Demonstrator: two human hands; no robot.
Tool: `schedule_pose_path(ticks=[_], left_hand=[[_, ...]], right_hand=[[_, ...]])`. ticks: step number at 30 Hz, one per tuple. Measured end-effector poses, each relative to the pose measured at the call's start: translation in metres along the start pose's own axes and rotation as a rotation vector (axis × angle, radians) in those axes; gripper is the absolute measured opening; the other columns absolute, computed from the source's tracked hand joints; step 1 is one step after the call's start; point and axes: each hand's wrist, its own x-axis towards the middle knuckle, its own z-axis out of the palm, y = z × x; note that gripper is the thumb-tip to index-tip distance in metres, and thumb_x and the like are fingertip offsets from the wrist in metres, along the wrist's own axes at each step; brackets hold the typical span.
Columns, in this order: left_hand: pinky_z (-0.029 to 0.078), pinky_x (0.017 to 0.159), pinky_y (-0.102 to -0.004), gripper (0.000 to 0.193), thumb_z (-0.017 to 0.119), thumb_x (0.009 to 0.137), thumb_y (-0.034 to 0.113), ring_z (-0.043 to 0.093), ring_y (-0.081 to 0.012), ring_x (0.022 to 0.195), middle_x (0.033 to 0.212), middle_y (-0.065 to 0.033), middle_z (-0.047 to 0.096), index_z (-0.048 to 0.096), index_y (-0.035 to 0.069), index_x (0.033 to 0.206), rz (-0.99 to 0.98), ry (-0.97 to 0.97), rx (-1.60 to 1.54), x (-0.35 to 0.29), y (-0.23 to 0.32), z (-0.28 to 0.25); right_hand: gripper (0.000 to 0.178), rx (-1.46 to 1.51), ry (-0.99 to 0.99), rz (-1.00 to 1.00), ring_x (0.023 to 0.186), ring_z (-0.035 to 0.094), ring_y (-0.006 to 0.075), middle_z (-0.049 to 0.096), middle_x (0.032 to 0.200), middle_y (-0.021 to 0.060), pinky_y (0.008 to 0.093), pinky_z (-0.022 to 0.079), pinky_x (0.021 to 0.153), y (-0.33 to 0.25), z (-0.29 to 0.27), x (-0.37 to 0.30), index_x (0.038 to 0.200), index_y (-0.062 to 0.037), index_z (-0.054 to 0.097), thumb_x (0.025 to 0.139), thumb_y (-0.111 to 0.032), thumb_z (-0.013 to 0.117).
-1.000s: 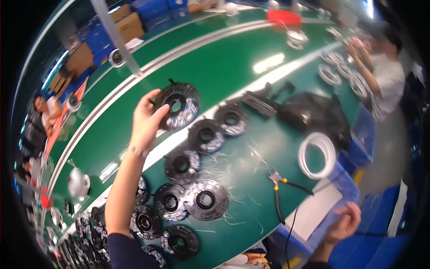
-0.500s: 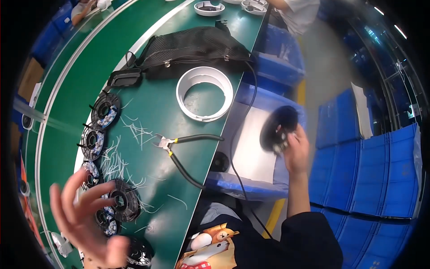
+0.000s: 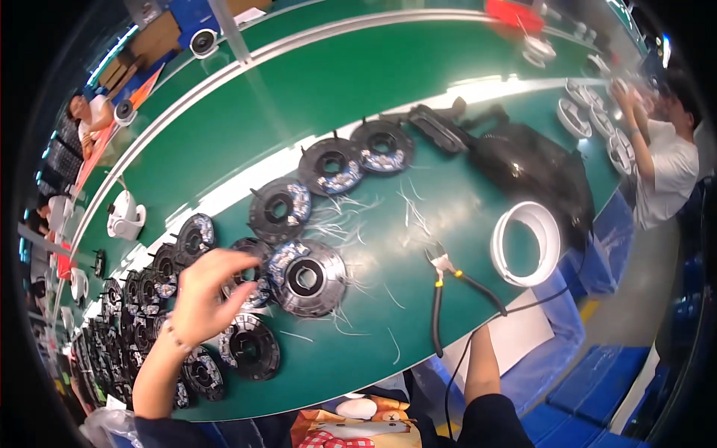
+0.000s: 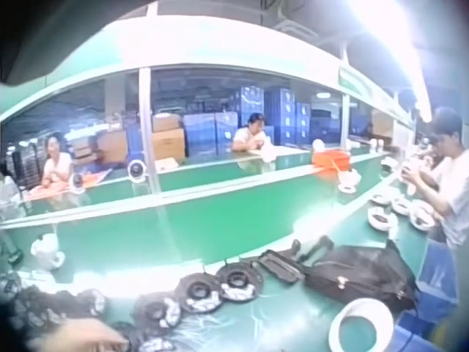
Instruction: Assembling circular mechanical components by fitting rings onto frames and securing them with a hand tool on a factory assembly line.
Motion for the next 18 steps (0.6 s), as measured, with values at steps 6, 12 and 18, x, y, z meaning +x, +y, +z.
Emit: schedule_pose_path(ticks=[6, 12, 18], left_hand=[[0.012, 0.101, -0.0601, 0.07, 0.076, 0.054, 0.023, 0.038, -0.03, 0.118, 0.114, -0.0078, 0.051, 0.048, 0.008, 0.116, 0.394, -0.324, 0.313, 0.06, 0.001, 0.036], [0.029, 0.097, -0.0479, 0.052, 0.072, 0.057, 0.012, 0.051, -0.0268, 0.091, 0.085, -0.0085, 0.052, 0.051, 0.005, 0.103, 0.527, -0.393, 0.241, 0.077, 0.019, 0.021], [0.046, 0.053, -0.0325, 0.026, 0.066, 0.06, -0.001, 0.057, -0.0258, 0.063, 0.074, -0.0083, 0.054, 0.057, 0.005, 0.084, 0.518, -0.264, -0.157, 0.068, 0.095, -0.009]], right_hand=[[0.043, -0.154, 0.281, -0.106, 0.091, 0.057, 0.023, 0.053, 0.11, 0.0141, 0.0298, 0.049, 0.067, 0.027, -0.083, -0.007, 0.119, 0.0034, 0.041, 0.079, -0.005, 0.056], [0.039, -0.132, 0.657, -0.784, 0.106, 0.047, 0.0197, 0.044, 0.123, 0.0148, 0.0298, 0.04, 0.087, -0.103, -0.155, -0.149, 0.12, 0.0008, 0.044, 0.081, -0.002, 0.048], [0.047, 0.109, 0.084, -1.244, 0.097, 0.049, 0.0244, 0.047, 0.112, 0.0192, 0.0355, 0.041, 0.081, -0.246, -0.086, -0.296, 0.109, 0.0019, 0.047, 0.078, -0.031, 0.059]])
